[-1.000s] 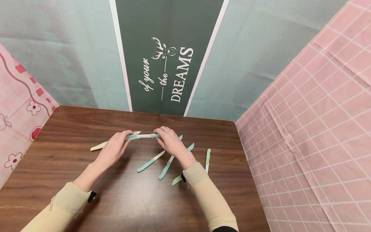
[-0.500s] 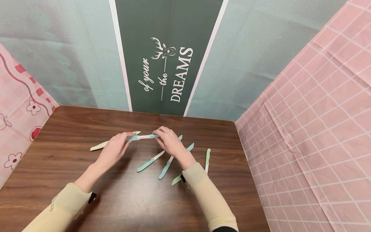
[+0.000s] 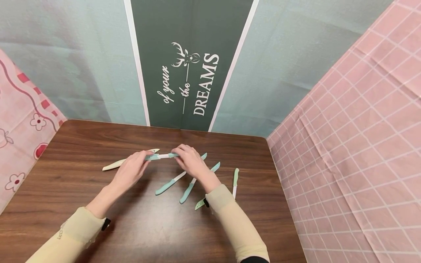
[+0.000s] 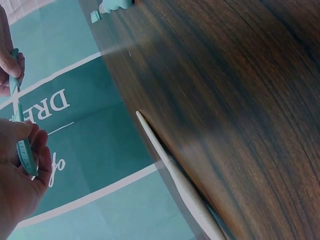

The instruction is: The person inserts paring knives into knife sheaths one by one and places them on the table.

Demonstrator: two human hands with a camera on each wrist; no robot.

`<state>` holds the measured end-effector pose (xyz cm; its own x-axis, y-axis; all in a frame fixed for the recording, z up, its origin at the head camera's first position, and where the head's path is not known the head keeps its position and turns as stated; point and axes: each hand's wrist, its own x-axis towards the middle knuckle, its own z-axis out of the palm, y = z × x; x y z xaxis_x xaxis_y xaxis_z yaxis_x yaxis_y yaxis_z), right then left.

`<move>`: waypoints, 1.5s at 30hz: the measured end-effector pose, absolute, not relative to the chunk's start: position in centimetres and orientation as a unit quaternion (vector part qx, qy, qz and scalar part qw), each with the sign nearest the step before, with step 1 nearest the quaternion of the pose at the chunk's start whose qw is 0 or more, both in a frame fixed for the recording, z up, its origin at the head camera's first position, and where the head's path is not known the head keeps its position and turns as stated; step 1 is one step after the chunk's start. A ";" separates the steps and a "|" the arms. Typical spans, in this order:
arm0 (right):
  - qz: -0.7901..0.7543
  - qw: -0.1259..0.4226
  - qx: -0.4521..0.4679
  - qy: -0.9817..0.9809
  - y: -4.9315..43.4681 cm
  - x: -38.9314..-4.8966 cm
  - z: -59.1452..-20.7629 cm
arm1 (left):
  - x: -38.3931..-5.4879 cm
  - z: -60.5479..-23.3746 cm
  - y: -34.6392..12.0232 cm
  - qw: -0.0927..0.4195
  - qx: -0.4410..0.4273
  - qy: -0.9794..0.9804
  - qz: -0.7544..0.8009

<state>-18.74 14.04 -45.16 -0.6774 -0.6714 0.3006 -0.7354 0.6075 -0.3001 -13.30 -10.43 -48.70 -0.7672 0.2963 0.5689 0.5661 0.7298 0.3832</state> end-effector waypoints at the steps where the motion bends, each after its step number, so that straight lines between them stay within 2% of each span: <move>1: 0.202 0.079 0.394 -0.893 14.0 -18.7 -45.2 | -13.3 -48.7 -10.4 0.244 -0.242 -0.896 -0.280; 30: 0.210 0.078 0.401 -0.888 13.1 -18.6 -45.2 | -13.3 -48.6 -9.8 0.255 -0.252 -0.889 -0.283; 45: 0.209 0.082 0.416 -0.881 12.8 -18.4 -45.1 | -13.3 -48.6 -9.5 0.243 -0.259 -0.892 -0.279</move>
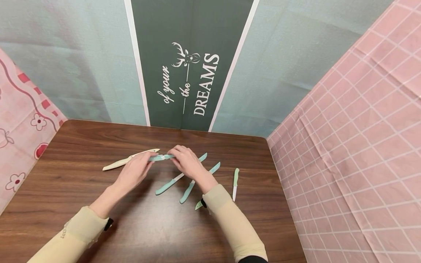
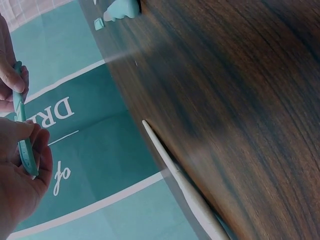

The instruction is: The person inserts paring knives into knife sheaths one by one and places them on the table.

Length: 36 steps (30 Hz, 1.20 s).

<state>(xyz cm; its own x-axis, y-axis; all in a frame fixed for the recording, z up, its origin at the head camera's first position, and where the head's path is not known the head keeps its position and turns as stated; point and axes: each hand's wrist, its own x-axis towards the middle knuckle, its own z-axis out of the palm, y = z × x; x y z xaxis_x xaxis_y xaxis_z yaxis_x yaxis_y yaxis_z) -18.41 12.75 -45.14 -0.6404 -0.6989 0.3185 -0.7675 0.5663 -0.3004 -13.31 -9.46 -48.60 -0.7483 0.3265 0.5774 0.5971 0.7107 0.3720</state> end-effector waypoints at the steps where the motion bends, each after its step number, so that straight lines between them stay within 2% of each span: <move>1: 0.209 0.082 0.417 -0.881 12.7 -18.4 -45.1 | -13.3 -48.6 -9.4 0.242 -0.260 -0.892 -0.279; 26: 0.176 0.052 0.411 -0.893 12.2 -18.4 -45.5 | -13.1 -49.0 -9.8 0.217 -0.244 -0.904 -0.276; 36: 0.132 0.044 0.401 -0.905 11.6 -18.5 -46.2 | -12.9 -49.2 -10.2 0.235 -0.216 -0.911 -0.263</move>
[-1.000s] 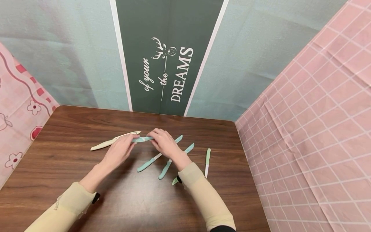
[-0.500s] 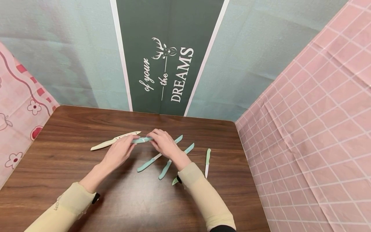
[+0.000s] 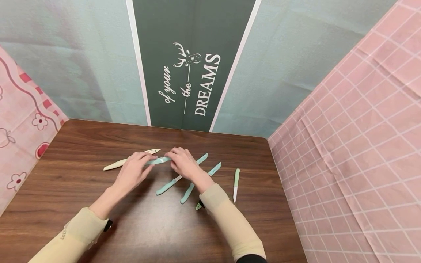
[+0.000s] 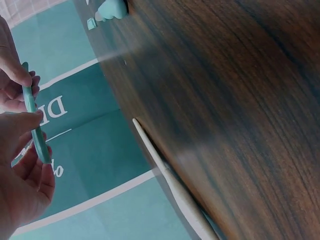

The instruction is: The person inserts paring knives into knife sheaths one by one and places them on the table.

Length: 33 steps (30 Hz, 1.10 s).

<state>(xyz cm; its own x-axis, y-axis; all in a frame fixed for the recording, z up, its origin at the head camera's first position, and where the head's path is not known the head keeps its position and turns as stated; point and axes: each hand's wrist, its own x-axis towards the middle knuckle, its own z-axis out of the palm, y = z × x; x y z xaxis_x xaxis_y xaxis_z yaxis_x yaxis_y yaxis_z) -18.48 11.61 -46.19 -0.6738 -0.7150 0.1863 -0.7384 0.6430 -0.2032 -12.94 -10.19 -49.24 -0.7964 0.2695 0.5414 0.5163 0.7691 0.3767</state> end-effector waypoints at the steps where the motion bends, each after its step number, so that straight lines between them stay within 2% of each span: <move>1: 0.127 0.047 0.400 -0.906 11.6 -18.5 -46.3 | -12.9 -49.2 -10.2 0.235 -0.211 -0.912 -0.261; 15: 0.086 0.094 0.401 -0.907 11.5 -18.7 -47.9 | -13.0 -50.0 -10.2 0.206 -0.211 -0.922 -0.252; 25: 0.033 0.057 0.389 -0.919 11.3 -18.6 -50.4 | -12.9 -51.6 -10.2 0.129 -0.191 -0.939 -0.257; 33: 0.020 0.049 0.375 -0.926 10.8 -18.4 -51.4 | -12.8 -52.4 -10.3 0.120 -0.186 -0.943 -0.249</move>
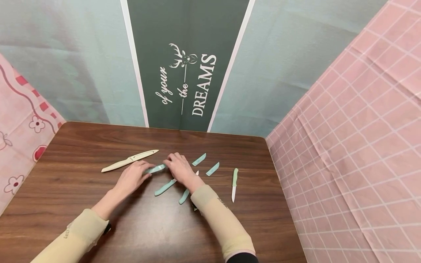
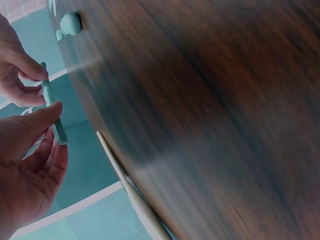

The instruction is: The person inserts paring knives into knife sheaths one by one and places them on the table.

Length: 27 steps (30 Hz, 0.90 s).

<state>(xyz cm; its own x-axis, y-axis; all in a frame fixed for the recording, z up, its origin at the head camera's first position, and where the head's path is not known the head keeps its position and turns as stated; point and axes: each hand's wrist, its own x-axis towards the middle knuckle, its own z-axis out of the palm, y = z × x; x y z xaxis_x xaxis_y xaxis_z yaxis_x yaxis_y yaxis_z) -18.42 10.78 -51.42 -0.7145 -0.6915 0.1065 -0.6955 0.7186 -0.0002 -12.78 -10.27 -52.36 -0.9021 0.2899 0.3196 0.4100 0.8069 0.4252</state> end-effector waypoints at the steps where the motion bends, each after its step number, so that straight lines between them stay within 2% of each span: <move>1: 0.020 0.048 0.373 -0.926 10.7 -18.4 -51.5 | -12.8 -52.4 -10.3 0.119 -0.185 -0.944 -0.247; 9: -0.006 0.025 0.362 -0.932 9.9 -18.6 -52.0 | -12.6 -53.1 -10.6 0.111 -0.188 -0.952 -0.216; 27: -0.036 0.032 0.359 -0.932 9.0 -18.9 -53.5 | -12.6 -53.5 -10.9 0.100 -0.183 -0.956 -0.208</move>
